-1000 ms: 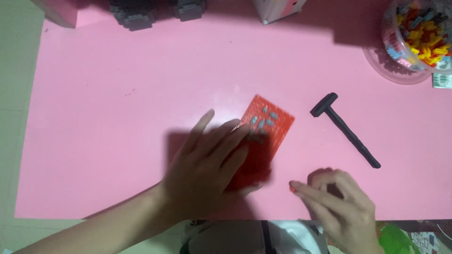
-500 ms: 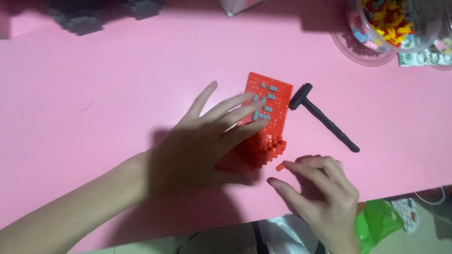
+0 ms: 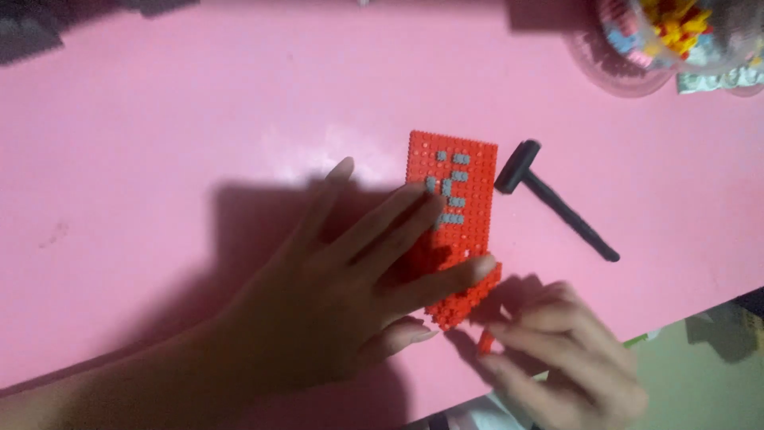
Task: The person assembles a red Lego brick structure on a pink table, picking up small red bricks from a container and placing them onto a base plate. They use a black plastic hammer to tap the bricks into place and occasionally adjust the structure's position.
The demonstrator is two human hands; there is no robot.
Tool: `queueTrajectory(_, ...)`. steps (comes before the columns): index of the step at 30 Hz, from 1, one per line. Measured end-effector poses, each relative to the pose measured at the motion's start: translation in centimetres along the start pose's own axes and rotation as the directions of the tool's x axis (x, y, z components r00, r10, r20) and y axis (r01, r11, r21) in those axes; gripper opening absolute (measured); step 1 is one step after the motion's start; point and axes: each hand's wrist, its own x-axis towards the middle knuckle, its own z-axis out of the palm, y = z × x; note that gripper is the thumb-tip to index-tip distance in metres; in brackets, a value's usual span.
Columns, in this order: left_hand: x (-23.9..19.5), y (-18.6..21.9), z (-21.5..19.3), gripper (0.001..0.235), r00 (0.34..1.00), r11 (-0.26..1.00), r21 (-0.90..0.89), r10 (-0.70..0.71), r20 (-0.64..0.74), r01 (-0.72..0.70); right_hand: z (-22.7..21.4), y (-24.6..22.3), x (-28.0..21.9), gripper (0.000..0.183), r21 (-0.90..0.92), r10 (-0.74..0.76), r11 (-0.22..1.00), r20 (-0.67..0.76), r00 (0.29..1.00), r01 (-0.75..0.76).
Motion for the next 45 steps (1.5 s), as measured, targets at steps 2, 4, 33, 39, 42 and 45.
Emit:
queueTrajectory(2, -0.5, -0.1, 0.0, 0.059, 1.0, 1.0, 0.031, 0.005, -0.002, -0.005, -0.4, 0.7, 0.6, 0.035, -0.006, -0.056, 0.998, 0.064, 0.996, 0.056)
queueTrajectory(4, -0.6, -0.1, 0.1, 0.049, 1.0, 1.0, -0.014, -0.004, 0.0, 0.004, 0.1, 0.9, 1.7, 0.034, 0.003, -0.059, 0.998, 0.085, 0.995, 0.059)
queueTrajectory(33, -0.8, -0.2, 0.0, 0.042, 0.999, 0.998, 0.057, -0.042, -0.005, 0.042, -1.3, -0.4, 5.2, 0.027, -0.021, 0.177, 0.984, 0.276, 0.945, -0.178)
queueTrajectory(39, -1.1, 0.1, 0.2, 0.044, 1.0, 0.998, 0.058, -0.012, 0.008, 0.011, -2.1, -1.7, 7.7, 0.028, -0.176, 0.159, 0.98, 0.417, 0.895, -0.092)
queueTrajectory(42, -1.3, 0.2, 0.3, 0.066, 0.998, 0.993, 0.116, -0.023, 0.057, 0.016, -2.4, -1.7, 8.4, 0.029, -0.158, 0.094, 0.987, 0.48, 0.872, -0.019)
queueTrajectory(45, -1.2, 0.2, 0.2, 0.049, 0.998, 0.997, 0.054, -0.054, -0.017, 0.055, -2.5, -1.7, 8.2, 0.028, -0.221, 0.081, 0.974, 0.517, 0.852, 0.041)
